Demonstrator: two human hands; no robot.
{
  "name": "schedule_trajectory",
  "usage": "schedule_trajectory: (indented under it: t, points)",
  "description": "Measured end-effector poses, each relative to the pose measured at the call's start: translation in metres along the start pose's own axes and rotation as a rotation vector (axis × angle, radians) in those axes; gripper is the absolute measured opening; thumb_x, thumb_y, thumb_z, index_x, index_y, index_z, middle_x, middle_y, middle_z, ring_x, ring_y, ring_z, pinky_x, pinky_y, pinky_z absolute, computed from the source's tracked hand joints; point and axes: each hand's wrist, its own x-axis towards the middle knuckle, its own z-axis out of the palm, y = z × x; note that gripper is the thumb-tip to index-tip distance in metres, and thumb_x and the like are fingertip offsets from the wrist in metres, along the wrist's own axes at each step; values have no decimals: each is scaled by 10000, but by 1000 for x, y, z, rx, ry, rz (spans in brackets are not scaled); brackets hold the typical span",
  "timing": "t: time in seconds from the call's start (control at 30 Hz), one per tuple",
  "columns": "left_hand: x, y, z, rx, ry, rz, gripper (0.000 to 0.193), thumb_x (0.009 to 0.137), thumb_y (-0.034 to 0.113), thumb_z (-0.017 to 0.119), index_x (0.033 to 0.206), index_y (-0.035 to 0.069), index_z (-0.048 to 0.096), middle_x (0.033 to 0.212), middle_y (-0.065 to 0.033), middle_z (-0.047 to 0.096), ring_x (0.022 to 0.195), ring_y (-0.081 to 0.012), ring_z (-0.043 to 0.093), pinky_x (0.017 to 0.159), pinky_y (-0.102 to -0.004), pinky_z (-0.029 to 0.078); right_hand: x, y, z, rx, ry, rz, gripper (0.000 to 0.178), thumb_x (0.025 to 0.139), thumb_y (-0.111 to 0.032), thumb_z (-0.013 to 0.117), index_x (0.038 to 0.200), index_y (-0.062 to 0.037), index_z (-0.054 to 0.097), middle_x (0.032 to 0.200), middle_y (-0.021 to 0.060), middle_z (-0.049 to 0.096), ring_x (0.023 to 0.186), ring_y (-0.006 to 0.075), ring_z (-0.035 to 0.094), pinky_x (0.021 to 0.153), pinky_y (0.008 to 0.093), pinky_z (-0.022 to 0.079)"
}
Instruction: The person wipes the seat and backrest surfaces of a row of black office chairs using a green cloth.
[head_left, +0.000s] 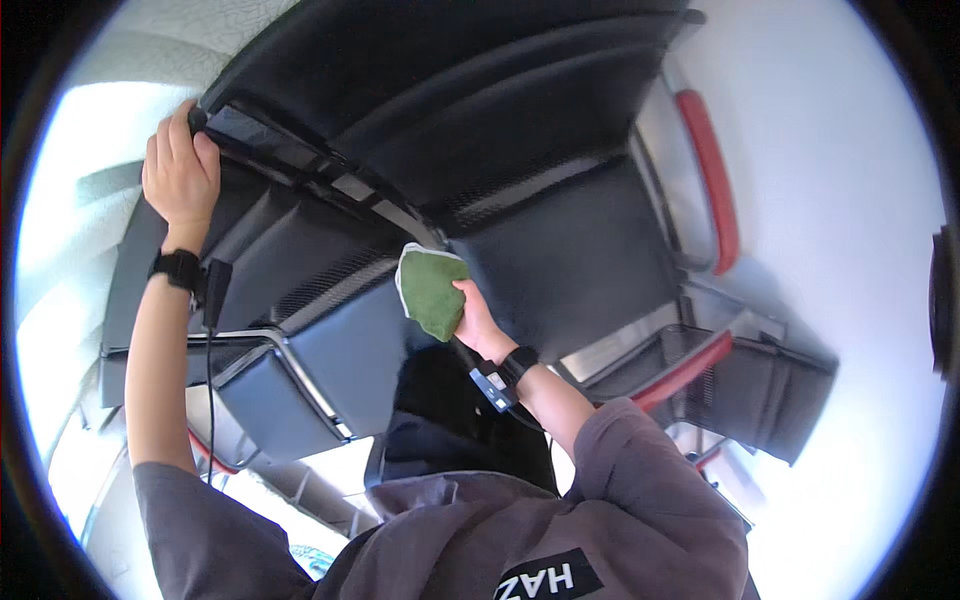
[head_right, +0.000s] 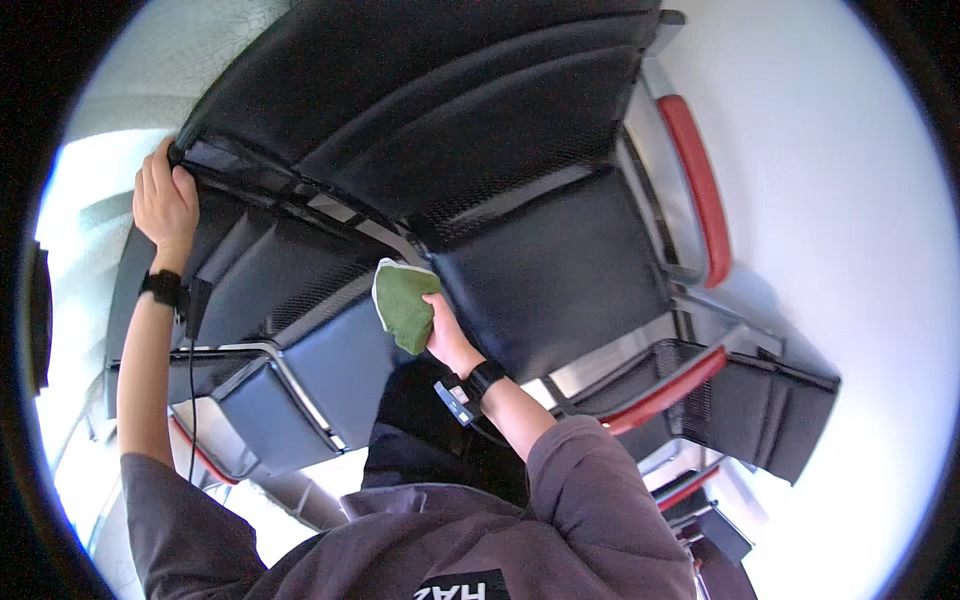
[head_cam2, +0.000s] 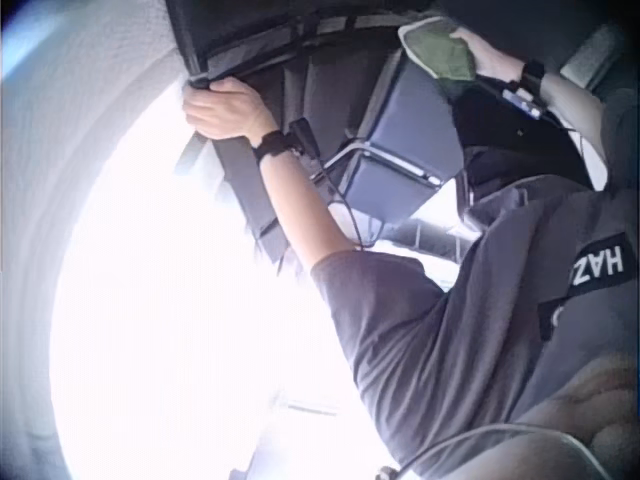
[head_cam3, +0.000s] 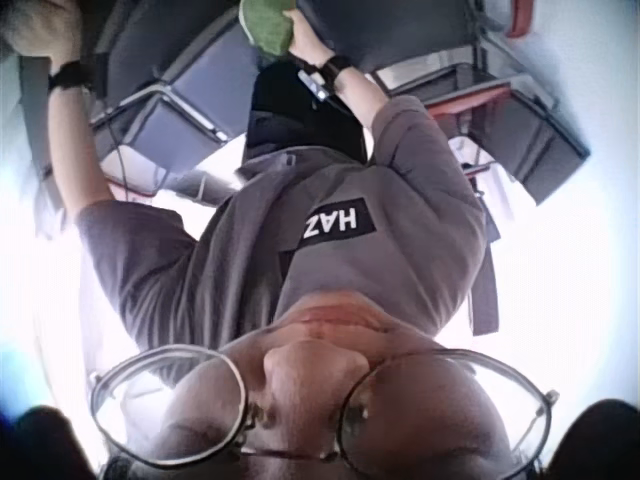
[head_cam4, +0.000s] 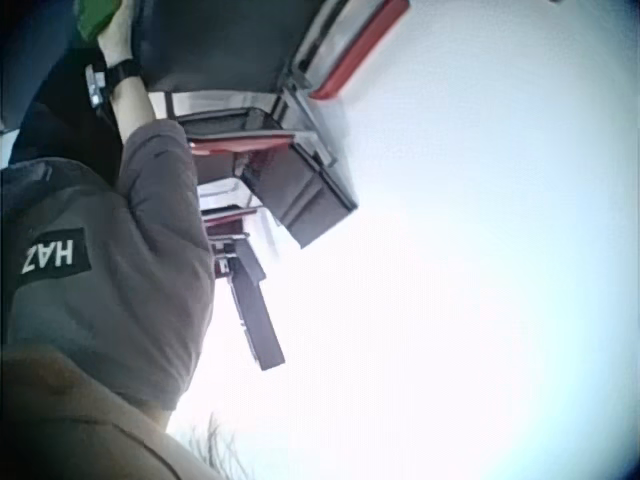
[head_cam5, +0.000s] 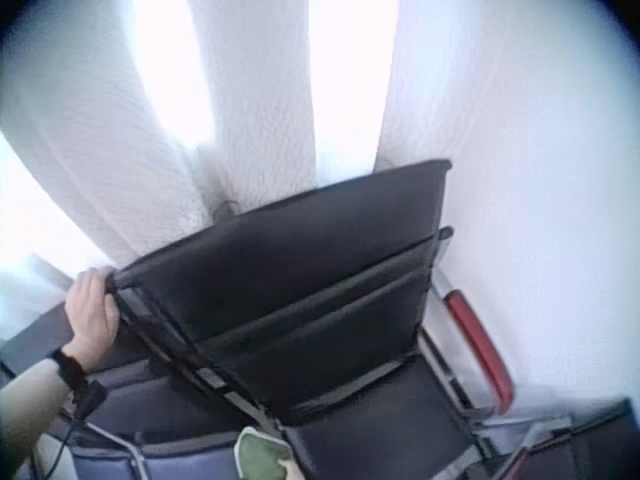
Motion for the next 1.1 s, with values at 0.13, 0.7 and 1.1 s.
schedule_trajectory:
  t: [0.13,0.7,1.1]
  points:
    - [4,-6,-1,72,46,16,308,789,216,473,1075,111,519,927,-35,558,797,-200,538,692,-306,445,-82,-65,-25,-109,-101,-97,467,818,-333,424,1171,-28,451,1134,121,529,1019,264,512,895,398,385]
    - [11,24,3,-102,-401,-217,510,808,318,477,1159,-41,393,1141,-229,456,1069,-356,440,901,-430,380,-498,-125,-139,208,285,-1234,433,803,-269,436,1177,-50,447,1172,116,494,1074,280,475,928,432,361]
    - [-16,76,-37,-802,-1085,119,355,829,250,404,996,-16,569,1019,-203,583,1018,-315,535,863,-346,410,-573,-35,-201,316,375,-1361,491,809,-338,436,1186,-23,449,1180,131,509,1066,270,501,912,410,387]
